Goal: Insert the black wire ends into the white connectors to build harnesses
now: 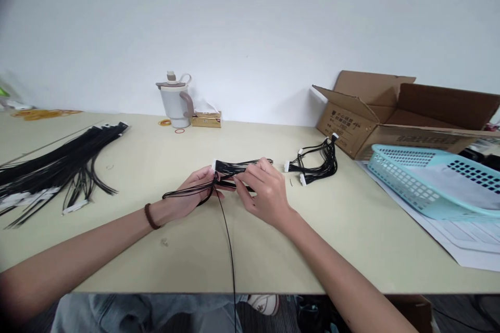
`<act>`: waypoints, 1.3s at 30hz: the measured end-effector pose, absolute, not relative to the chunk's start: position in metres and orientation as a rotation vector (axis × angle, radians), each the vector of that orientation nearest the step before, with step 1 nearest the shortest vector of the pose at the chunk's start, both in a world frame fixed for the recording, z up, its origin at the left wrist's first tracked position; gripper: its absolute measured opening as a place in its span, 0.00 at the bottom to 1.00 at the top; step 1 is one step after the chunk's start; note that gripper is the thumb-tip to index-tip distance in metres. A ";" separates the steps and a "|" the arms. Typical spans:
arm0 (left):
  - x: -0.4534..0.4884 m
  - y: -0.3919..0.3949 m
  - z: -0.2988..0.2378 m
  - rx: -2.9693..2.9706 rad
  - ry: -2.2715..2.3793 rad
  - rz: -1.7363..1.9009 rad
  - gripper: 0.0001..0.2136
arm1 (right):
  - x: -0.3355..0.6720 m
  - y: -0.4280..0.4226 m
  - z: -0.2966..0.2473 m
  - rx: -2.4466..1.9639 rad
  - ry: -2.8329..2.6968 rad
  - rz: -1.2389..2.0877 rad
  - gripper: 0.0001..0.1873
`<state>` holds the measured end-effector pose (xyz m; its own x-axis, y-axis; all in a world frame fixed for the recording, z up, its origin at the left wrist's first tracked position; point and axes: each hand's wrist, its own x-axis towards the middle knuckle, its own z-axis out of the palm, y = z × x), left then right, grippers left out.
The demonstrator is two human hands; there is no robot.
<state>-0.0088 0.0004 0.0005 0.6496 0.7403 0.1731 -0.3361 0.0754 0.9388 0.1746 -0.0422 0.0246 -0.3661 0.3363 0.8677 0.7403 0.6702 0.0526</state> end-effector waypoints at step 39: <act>-0.005 -0.004 0.003 1.037 0.460 0.890 0.08 | 0.166 -0.034 0.009 -0.850 -1.960 -0.788 0.11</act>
